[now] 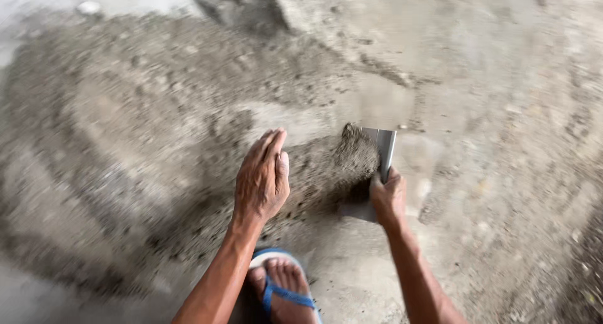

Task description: The person mixes a pile of cement and sand on the ground using a trowel and their hands. They then fill a metal brick mold with the mixture, level the surface, and compact it with a roller. Finally, they flip the mold to release the formed brick and place it on a stack.

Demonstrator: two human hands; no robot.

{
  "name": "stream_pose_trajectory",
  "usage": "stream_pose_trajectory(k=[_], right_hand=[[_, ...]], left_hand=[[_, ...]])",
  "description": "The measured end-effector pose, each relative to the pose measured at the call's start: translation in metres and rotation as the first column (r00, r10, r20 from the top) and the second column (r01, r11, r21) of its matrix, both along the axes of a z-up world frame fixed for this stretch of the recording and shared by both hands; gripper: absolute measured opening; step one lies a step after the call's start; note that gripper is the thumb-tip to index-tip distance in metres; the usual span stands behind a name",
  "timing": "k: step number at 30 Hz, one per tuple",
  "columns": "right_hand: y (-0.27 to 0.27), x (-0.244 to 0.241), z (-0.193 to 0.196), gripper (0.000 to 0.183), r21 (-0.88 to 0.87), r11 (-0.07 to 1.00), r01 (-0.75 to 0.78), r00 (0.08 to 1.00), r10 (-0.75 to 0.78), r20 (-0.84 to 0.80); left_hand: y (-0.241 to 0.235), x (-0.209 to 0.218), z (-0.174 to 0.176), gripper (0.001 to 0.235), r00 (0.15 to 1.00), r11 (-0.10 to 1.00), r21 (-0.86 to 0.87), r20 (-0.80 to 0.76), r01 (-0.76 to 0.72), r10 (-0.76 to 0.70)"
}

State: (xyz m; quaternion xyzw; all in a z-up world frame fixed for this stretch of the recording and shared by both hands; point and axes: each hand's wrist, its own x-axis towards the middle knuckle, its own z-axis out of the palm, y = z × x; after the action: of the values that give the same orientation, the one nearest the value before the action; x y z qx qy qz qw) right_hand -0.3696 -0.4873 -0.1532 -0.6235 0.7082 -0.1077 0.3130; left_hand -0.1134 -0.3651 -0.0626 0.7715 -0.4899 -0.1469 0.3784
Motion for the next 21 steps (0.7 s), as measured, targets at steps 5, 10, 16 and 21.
stream_pose_trajectory(k=[5,10,16,21], right_hand=[[0.079,0.139,0.026,0.024,0.027,1.0,-0.014,0.991,0.01,0.136],[0.108,0.246,0.076,0.026,0.166,0.952,-0.258,0.932,0.2,0.302],[0.103,0.181,0.161,0.031,0.173,0.953,-0.248,0.934,0.188,0.303],[0.126,0.06,0.108,0.046,0.637,0.75,0.18,0.903,-0.383,0.196]], left_hand=[[0.06,0.035,0.007,0.04,0.983,0.985,-0.014,0.051,-0.174,0.175],[0.097,0.074,0.013,0.04,0.92,0.928,-0.153,0.149,-0.341,0.363],[0.118,0.099,0.056,0.041,0.929,0.903,-0.261,0.058,-0.34,0.367],[0.13,0.094,0.044,0.043,0.958,0.931,-0.273,0.082,-0.243,0.274]])
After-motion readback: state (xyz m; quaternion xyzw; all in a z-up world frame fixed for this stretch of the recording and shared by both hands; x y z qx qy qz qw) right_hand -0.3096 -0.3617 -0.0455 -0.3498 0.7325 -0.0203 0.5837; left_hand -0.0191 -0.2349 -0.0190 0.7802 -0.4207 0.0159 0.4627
